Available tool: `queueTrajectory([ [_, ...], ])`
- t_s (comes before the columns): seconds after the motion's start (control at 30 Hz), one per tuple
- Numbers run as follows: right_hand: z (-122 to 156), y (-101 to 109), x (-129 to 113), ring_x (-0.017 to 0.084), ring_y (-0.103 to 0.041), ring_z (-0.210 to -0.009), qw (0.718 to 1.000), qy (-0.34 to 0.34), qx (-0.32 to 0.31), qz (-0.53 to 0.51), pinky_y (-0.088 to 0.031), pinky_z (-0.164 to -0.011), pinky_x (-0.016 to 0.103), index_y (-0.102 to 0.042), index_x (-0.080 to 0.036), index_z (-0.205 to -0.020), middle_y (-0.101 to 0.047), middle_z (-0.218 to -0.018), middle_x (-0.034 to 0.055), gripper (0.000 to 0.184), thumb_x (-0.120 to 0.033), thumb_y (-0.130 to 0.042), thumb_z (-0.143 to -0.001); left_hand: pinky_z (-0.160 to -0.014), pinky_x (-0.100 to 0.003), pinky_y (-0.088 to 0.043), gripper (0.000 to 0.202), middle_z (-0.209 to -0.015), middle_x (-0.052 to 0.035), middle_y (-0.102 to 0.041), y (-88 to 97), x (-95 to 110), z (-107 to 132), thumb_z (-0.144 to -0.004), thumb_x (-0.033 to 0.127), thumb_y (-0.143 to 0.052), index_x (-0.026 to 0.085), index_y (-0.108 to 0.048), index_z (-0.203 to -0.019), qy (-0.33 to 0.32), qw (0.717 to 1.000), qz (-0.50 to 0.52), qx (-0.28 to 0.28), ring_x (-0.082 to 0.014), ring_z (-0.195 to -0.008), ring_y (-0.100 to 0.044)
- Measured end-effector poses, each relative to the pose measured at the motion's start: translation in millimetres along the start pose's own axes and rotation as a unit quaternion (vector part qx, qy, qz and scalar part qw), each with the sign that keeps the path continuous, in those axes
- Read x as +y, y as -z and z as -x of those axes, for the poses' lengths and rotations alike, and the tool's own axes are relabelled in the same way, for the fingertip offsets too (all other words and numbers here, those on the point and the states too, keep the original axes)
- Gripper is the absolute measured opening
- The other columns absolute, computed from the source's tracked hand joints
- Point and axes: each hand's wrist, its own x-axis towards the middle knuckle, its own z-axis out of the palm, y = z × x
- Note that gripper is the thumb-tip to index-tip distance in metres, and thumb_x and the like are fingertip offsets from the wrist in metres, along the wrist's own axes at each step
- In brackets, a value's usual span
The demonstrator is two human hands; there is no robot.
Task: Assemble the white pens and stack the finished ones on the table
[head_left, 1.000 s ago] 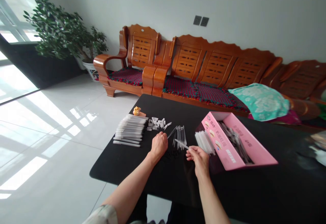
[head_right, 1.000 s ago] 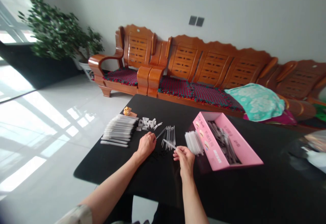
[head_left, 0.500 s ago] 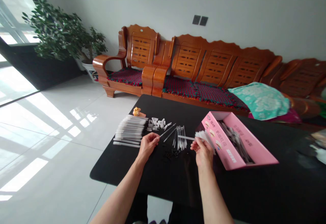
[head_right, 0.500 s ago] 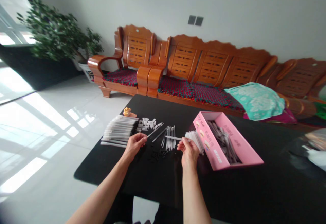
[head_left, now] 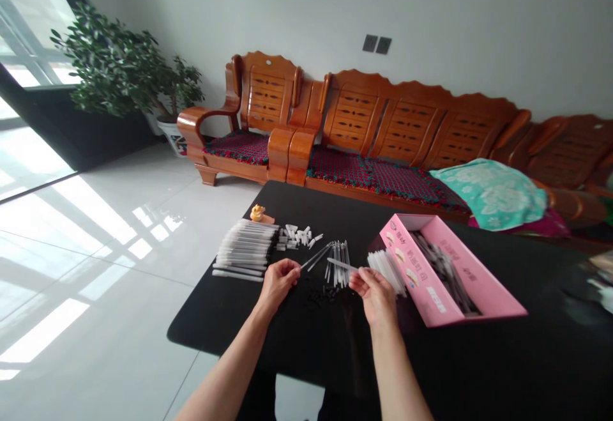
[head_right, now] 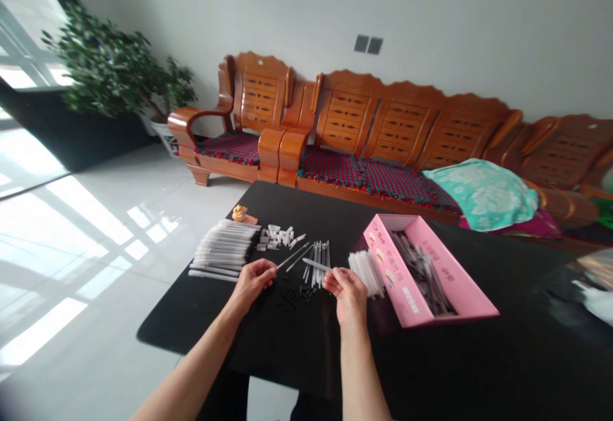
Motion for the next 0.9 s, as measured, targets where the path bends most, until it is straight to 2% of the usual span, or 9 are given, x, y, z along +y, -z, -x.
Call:
queueTrajectory([
  [0.1, 4, -1, 11, 0.016, -0.07, -0.055, 0.997, -0.064, 0.007, -0.042, -0.061, -0.052, 0.023, -0.066, -0.012, -0.071, -0.073, -0.062, 0.0062, 0.029, -0.017, -0.089, -0.054, -0.046, -0.018, -0.033, 0.026, -0.061, -0.001, -0.061, -2.9, -1, 0, -0.069, 0.037, -0.068, 0.013, -0.065, -0.076, 0.002, 1.0, 0.0, 0.004, -0.0091, -0.05, -0.051],
  [0.2, 5, 2, 23, 0.016, -0.07, -0.055, 0.986, -0.135, 0.034, -0.095, -0.062, -0.054, 0.023, -0.066, -0.012, -0.068, -0.073, -0.062, 0.0065, 0.016, -0.008, -0.081, -0.064, -0.046, -0.017, -0.034, 0.028, -0.062, -0.0015, -0.062, -5.5, -1, 1, -0.07, 0.04, -0.068, 0.013, -0.065, -0.077, 0.005, 1.0, -0.001, 0.009, -0.0092, -0.05, -0.052],
  [0.3, 2, 7, 24, 0.013, -0.072, -0.062, 0.973, -0.133, 0.084, -0.167, -0.063, -0.065, 0.022, -0.068, -0.013, -0.071, -0.074, -0.066, 0.0045, 0.011, -0.003, -0.073, -0.072, -0.046, -0.017, -0.035, 0.029, -0.062, -0.0011, -0.062, -6.4, 0, 2, -0.07, 0.041, -0.069, 0.013, -0.065, -0.077, 0.01, 1.0, 0.006, 0.009, -0.009, -0.05, -0.052],
  [0.4, -1, 8, 18, 0.015, -0.073, -0.069, 0.976, -0.132, 0.043, -0.168, -0.064, -0.069, 0.025, -0.071, -0.013, -0.083, -0.075, -0.074, 0.0048, 0.012, -0.007, -0.074, -0.074, -0.046, -0.017, -0.035, 0.029, -0.062, -0.0008, -0.061, -5.8, 1, 4, -0.07, 0.04, -0.069, 0.013, -0.065, -0.077, 0.012, 1.0, 0.012, -0.01, -0.0086, -0.05, -0.052],
  [0.47, -3, 3, 12, 0.017, -0.073, -0.073, 0.981, -0.121, -0.001, -0.152, -0.063, -0.071, 0.027, -0.072, -0.012, -0.088, -0.075, -0.078, 0.0066, 0.018, -0.009, -0.076, -0.071, -0.046, -0.017, -0.035, 0.029, -0.062, -0.0006, -0.061, -4.8, 1, 5, -0.071, 0.041, -0.069, 0.013, -0.065, -0.077, 0.012, 1.0, 0.01, -0.024, -0.0085, -0.05, -0.052],
  [0.53, -7, -4, 7, 0.019, -0.074, -0.074, 0.987, -0.095, -0.015, -0.132, -0.063, -0.071, 0.03, -0.071, -0.013, -0.084, -0.076, -0.078, 0.0074, 0.018, -0.011, -0.079, -0.068, -0.046, -0.018, -0.035, 0.029, -0.062, -0.0005, -0.061, -3.4, 2, 6, -0.071, 0.041, -0.069, 0.013, -0.065, -0.077, 0.013, 0.999, 0.006, -0.04, -0.0085, -0.05, -0.052],
  [0.63, -17, -15, 0, 0.021, -0.074, -0.073, 0.994, -0.02, -0.004, -0.105, -0.063, -0.07, 0.032, -0.069, -0.014, -0.077, -0.076, -0.076, 0.0075, 0.021, -0.014, -0.083, -0.062, -0.046, -0.017, -0.036, 0.029, -0.061, -0.0005, -0.061, -0.5, 4, 8, -0.072, 0.041, -0.069, 0.013, -0.065, -0.077, 0.012, 0.998, -0.001, -0.063, -0.0083, -0.049, -0.052],
  [0.73, -28, -24, -7, 0.021, -0.074, -0.071, 0.996, 0.042, 0.007, -0.081, -0.062, -0.069, 0.032, -0.066, -0.014, -0.077, -0.076, -0.075, 0.0085, 0.025, -0.016, -0.084, -0.06, -0.047, -0.017, -0.035, 0.029, -0.061, -0.0004, -0.061, 1.7, 6, 9, -0.072, 0.041, -0.069, 0.013, -0.065, -0.077, 0.006, 0.997, -0.007, -0.077, -0.0081, -0.049, -0.051],
  [0.9, -35, -31, -10, 0.022, -0.075, -0.069, 0.996, 0.059, 0.008, -0.061, -0.062, -0.067, 0.032, -0.065, -0.013, -0.079, -0.077, -0.074, 0.0093, 0.028, -0.017, -0.084, -0.059, -0.046, -0.017, -0.035, 0.03, -0.061, -0.0008, -0.061, 1.0, 8, 9, -0.073, 0.042, -0.069, 0.013, -0.065, -0.078, 0.0, 0.996, -0.014, -0.085, -0.0082, -0.049, -0.051],
])
